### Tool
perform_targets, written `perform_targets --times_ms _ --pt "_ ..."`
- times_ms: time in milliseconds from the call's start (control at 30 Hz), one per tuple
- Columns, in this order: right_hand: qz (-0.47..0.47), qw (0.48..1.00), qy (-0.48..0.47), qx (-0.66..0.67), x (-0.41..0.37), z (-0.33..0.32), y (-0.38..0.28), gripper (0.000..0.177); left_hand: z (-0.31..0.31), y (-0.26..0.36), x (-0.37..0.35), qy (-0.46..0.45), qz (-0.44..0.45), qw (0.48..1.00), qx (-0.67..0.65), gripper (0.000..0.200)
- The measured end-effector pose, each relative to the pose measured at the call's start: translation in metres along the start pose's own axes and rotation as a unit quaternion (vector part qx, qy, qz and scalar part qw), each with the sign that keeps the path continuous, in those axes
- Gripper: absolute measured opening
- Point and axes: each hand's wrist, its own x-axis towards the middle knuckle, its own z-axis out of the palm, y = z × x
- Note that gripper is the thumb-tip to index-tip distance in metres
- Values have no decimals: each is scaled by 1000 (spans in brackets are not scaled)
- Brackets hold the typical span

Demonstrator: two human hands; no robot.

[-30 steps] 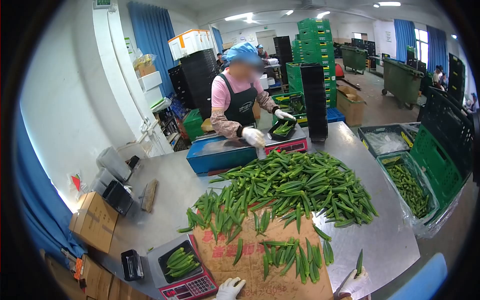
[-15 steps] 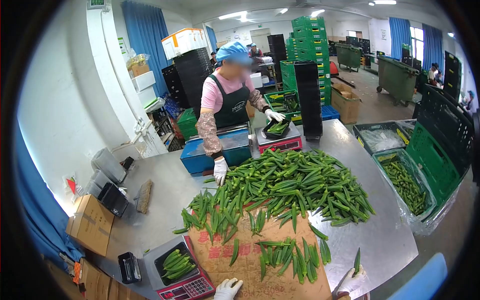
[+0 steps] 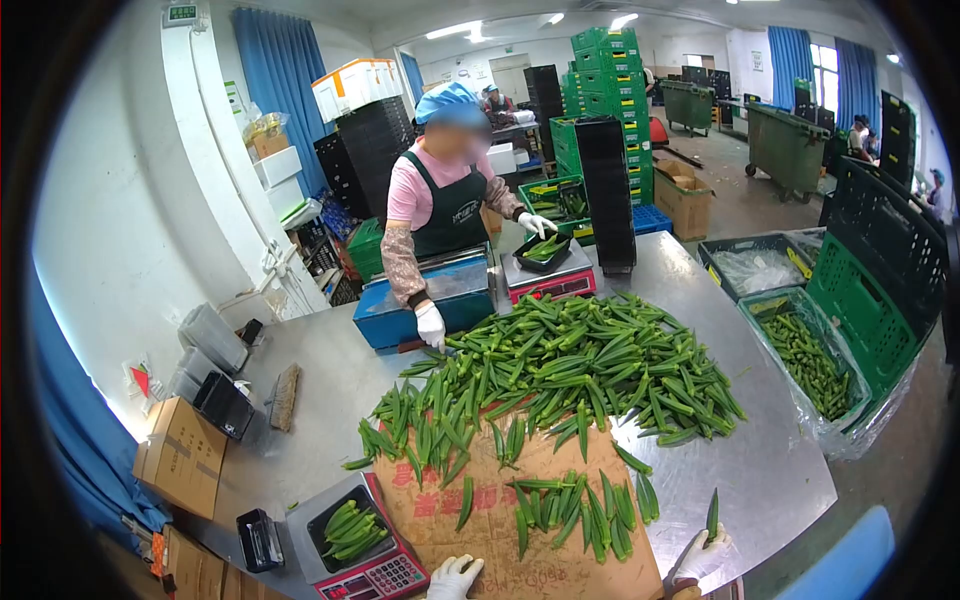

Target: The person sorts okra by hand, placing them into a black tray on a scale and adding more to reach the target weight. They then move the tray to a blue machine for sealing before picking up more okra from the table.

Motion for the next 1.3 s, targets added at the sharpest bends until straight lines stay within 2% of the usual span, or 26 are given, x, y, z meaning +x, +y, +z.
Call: perform_targets --times_ms 100,200,400,500,600,900,1000,1300 --pt "19 1000 -14 -7 1 -4 -6 37 -1 1 -1 0 0 1000 3 115" --pt "-12 1000 -4 -25 1 -8 -9 37 -1 2 0 -4 -6 1000 -1 115" --pt "-11 1000 5 1 0 -3 -3 35 5 -4 -1 18 15 1000 -1 116" --pt "34 999 -30 10 1 -10 -13 35 6 -4 -1 23 17 1000 -4 115" --pt "-8 1000 6 11 0 3 3 35 2 -1 0 13 10 1000 -7 115" --pt "29 999 -22 -9 2 -6 -8 36 4 -1 1 10 5 1000 -4 114" --pt "-3 1000 5 -17 1 2 3 35 0 1 1 0 1 1000 -8 114" --pt "13 999 -4 34 -1 -6 -9 33 4 -3 0 -1 7 1000 -12 114"
